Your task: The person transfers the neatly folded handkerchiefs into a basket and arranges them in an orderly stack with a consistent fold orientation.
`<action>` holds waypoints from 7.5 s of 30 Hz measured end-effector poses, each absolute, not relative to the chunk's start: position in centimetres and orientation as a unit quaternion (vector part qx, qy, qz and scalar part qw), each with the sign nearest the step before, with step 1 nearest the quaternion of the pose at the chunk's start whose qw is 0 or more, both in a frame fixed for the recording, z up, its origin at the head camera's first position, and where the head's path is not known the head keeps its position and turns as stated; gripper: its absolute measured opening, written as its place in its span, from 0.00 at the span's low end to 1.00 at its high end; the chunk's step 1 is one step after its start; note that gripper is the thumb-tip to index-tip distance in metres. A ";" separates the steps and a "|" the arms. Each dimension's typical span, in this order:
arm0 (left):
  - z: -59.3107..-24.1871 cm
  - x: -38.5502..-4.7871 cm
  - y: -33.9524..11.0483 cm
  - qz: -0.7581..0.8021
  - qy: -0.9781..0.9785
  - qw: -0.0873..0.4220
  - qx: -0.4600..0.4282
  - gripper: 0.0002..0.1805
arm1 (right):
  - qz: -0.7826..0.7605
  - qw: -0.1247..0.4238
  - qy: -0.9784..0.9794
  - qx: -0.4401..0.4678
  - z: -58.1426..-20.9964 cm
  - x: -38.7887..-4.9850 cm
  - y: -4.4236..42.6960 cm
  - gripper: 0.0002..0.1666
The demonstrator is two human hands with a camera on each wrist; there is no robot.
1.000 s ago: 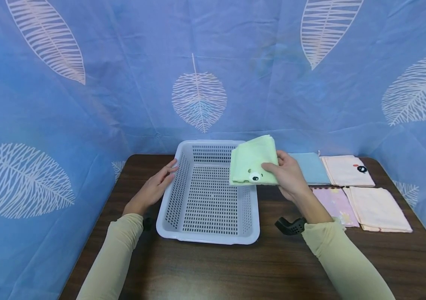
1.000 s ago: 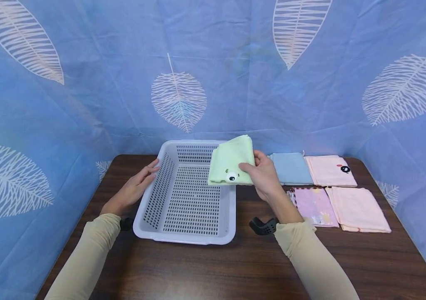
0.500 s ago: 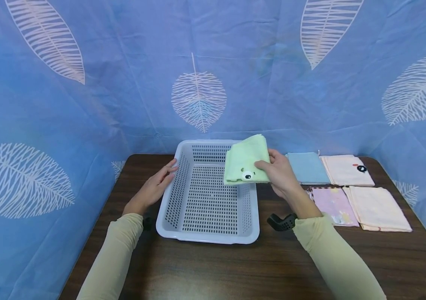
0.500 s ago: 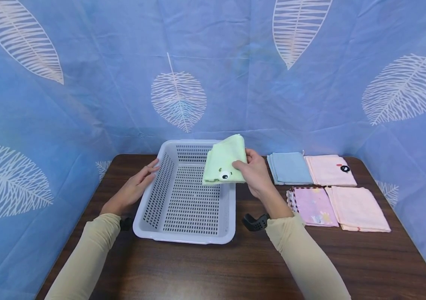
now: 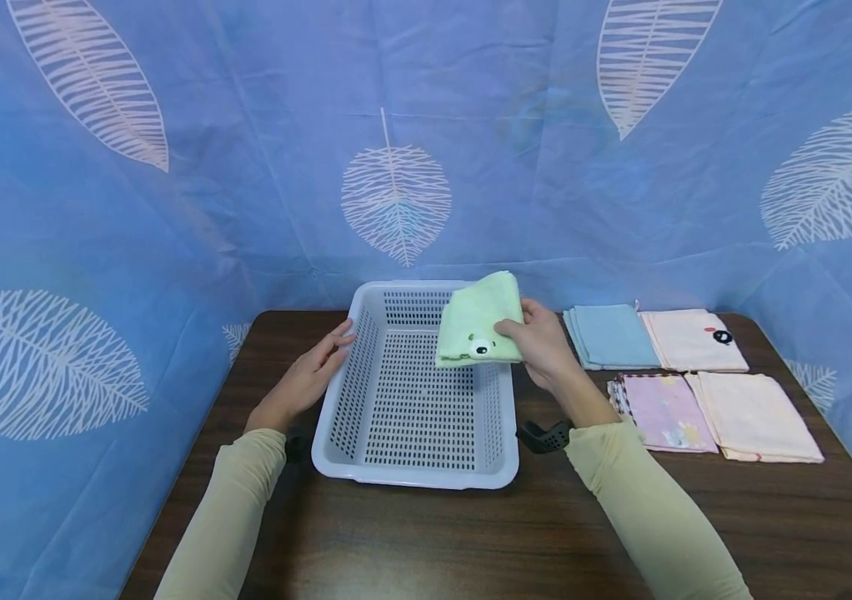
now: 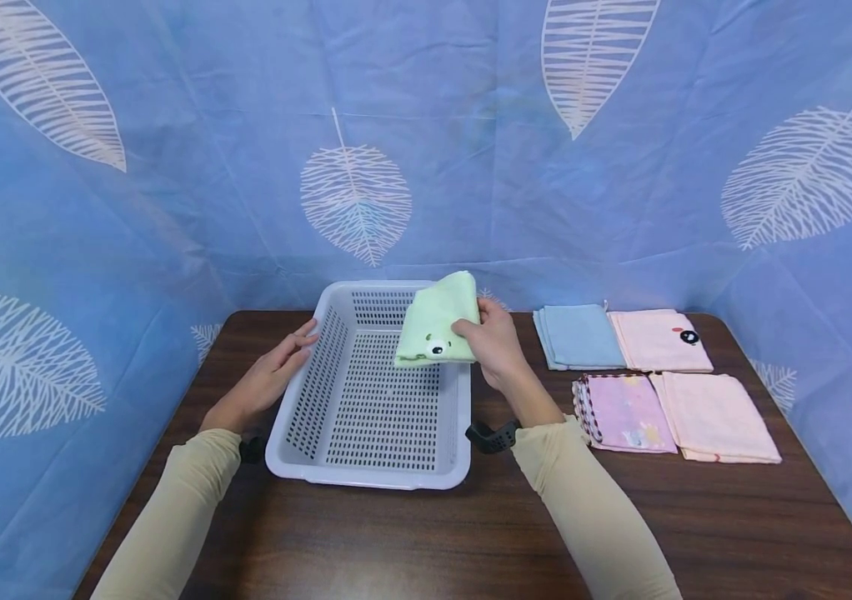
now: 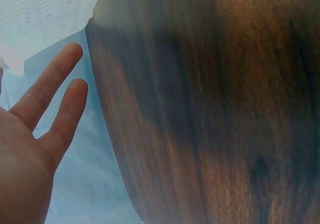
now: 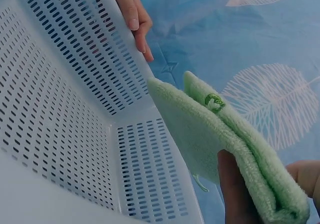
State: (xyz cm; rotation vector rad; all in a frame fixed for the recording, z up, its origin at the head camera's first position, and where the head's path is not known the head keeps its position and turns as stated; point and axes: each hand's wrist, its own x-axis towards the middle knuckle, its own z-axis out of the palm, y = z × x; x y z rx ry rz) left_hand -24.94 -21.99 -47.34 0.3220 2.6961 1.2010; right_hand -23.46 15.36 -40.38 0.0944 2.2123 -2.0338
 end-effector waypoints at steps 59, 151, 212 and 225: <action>-48.2 -25.3 -22.0 0.413 0.901 0.077 0.107 0.29 | -0.748 0.129 0.646 0.082 -41.9 -26.9 7.3 0.37; -49.2 -25.2 -21.8 0.496 0.862 0.054 0.089 0.23 | -0.479 0.157 0.861 0.068 -46.1 -27.8 4.9 0.49; -49.1 -25.5 -21.8 0.484 0.869 0.056 0.082 0.27 | -0.268 0.086 0.956 -0.087 -40.7 -25.4 6.6 0.49; -49.2 -25.2 -22.0 0.486 0.869 0.062 0.075 0.26 | -0.224 0.030 0.966 -0.129 -39.2 -25.4 8.7 0.46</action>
